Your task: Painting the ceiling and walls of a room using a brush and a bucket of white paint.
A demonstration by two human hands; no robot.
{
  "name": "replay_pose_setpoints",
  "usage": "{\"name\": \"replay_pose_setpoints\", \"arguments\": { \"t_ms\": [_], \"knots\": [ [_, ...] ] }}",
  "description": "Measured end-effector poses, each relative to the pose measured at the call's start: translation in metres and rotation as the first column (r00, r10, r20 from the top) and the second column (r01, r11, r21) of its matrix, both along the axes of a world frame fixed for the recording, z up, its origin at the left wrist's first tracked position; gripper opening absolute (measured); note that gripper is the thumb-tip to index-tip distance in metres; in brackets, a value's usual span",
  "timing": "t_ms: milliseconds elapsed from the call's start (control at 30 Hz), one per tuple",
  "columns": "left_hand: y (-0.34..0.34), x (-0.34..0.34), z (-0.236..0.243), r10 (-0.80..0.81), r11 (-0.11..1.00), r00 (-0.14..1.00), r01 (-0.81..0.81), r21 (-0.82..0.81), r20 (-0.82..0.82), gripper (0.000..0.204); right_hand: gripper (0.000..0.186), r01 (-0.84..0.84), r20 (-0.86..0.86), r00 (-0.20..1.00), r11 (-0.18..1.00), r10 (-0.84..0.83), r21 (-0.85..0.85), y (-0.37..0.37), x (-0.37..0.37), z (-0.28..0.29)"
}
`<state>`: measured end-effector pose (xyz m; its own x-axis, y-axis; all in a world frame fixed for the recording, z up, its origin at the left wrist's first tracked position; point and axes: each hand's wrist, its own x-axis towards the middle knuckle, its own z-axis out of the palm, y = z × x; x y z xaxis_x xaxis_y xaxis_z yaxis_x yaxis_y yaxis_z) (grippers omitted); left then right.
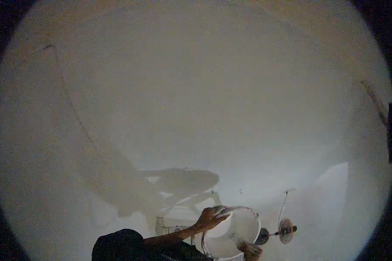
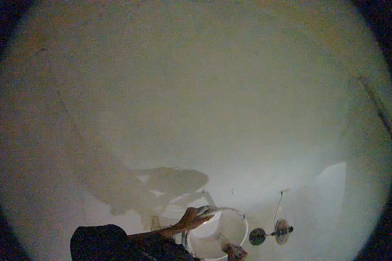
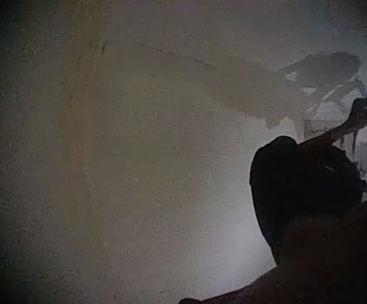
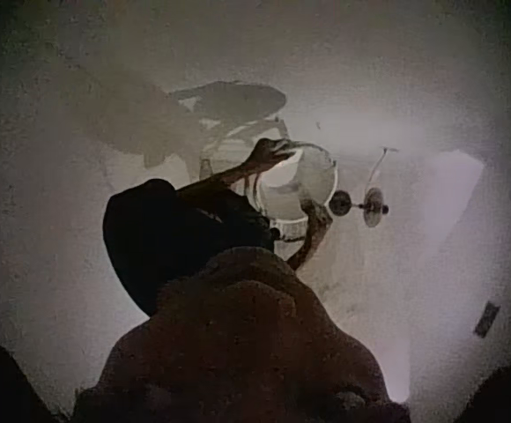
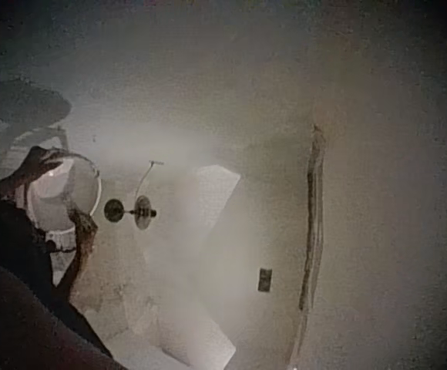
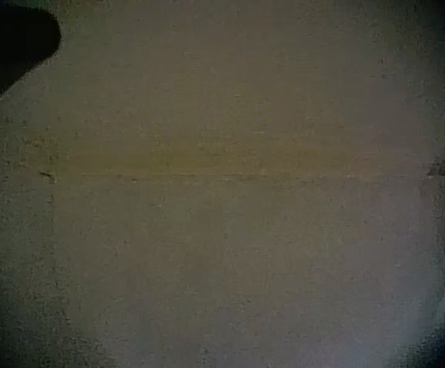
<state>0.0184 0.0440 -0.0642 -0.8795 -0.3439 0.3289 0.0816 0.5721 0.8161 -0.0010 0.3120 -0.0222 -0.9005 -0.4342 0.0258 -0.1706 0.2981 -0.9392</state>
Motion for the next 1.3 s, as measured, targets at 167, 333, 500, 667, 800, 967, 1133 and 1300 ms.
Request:
{"name": "replay_pose_setpoints", "arguments": {
  "t_ms": [167, 333, 500, 667, 800, 967, 1133, 1300],
  "knots": [
    [0.026, 0.017, 0.035, 0.108, 0.990, 0.981, -0.122, 0.078, 0.160, 0.041, 0.016, -0.099, 0.192, 0.974, 0.990, 0.117, -0.102, 0.048, -0.029, 0.037],
    [0.063, 0.032, 0.021, 0.283, 0.958, 0.952, -0.285, 0.003, 0.120, 0.040, 0.028, -0.135, 0.202, 0.960, 0.953, 0.194, -0.272, 0.094, -0.087, 0.020],
    [0.098, 0.017, 0.013, 0.414, 0.910, 0.901, -0.407, -0.081, 0.126, 0.036, 0.017, -0.103, -0.011, 0.994, 0.926, 0.106, -0.362, 0.100, -0.191, 0.002],
    [0.122, 0.007, -0.034, 0.567, 0.824, 0.779, -0.539, -0.178, 0.267, 0.035, 0.015, -0.409, -0.397, 0.881, 0.838, 0.258, -0.361, 0.060, -0.212, 0.054],
    [0.172, -0.010, -0.038, 0.589, 0.800, 0.771, -0.599, -0.038, 0.241, 0.030, 0.018, -0.582, -0.905, 0.301, 0.810, 0.300, 0.075, 0.054, -0.236, 0.069],
    [0.241, -0.040, -0.057, 0.688, 0.725, 0.707, -0.656, -0.210, 0.162, 0.032, 0.030, -0.751, -0.863, 0.098, 0.606, 0.496, 0.263, 0.077, -0.280, 0.075],
    [0.342, -0.086, -0.093, 0.711, 0.678, 0.637, -0.733, -0.049, 0.298, 0.034, 0.032, -0.728, -0.884, -0.021, 0.599, 0.467, 0.334, 0.134, -0.341, 0.000],
    [0.455, -0.129, -0.178, 0.732, 0.661, 0.642, -0.750, -0.011, 0.227, 0.037, 0.031, -0.772, -0.941, -0.202, 0.547, 0.272, 0.324, 0.236, -0.386, -0.060]
  ]
}}
